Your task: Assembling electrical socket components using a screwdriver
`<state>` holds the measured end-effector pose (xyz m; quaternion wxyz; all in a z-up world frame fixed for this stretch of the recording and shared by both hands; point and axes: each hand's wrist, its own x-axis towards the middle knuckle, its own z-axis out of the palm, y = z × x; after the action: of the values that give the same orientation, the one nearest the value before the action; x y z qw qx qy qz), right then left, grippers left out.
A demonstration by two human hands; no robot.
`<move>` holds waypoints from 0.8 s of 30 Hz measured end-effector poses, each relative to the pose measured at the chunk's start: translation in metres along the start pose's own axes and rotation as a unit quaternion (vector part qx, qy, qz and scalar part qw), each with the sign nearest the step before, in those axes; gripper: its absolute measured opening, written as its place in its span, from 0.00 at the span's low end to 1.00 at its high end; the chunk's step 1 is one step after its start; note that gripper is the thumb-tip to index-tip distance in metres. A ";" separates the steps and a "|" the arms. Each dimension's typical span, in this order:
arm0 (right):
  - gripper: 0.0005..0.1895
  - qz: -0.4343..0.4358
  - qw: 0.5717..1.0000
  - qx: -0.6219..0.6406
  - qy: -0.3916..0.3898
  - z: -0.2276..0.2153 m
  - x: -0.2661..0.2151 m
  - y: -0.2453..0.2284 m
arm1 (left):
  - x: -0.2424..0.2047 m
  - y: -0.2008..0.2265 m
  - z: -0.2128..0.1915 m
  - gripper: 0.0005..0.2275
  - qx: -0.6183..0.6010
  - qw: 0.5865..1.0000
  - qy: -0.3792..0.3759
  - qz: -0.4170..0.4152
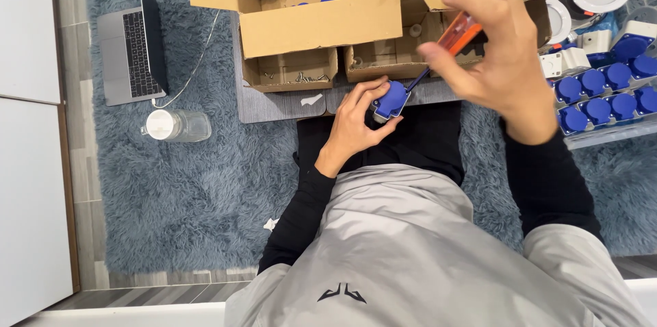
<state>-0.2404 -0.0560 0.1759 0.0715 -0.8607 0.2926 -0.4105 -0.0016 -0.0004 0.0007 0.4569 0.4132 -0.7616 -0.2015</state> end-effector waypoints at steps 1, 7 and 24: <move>0.28 0.000 1.000 0.000 0.000 -0.009 0.004 -0.005 | 0.000 0.000 0.000 0.26 0.000 1.000 0.000 0.000; 0.35 0.076 0.946 0.264 -0.172 -0.039 0.010 -0.015 | 0.000 0.001 0.000 0.26 -0.001 1.000 -0.002 -0.006; 0.42 0.045 0.993 -0.023 0.110 0.021 -0.016 0.010 | 0.001 0.003 -0.003 0.25 -0.009 1.000 -0.001 0.001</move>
<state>-0.2372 -0.0576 0.1481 0.0371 -0.7975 0.3463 -0.4926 -0.0006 0.0008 0.0043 0.4606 0.4078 -0.7604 -0.2081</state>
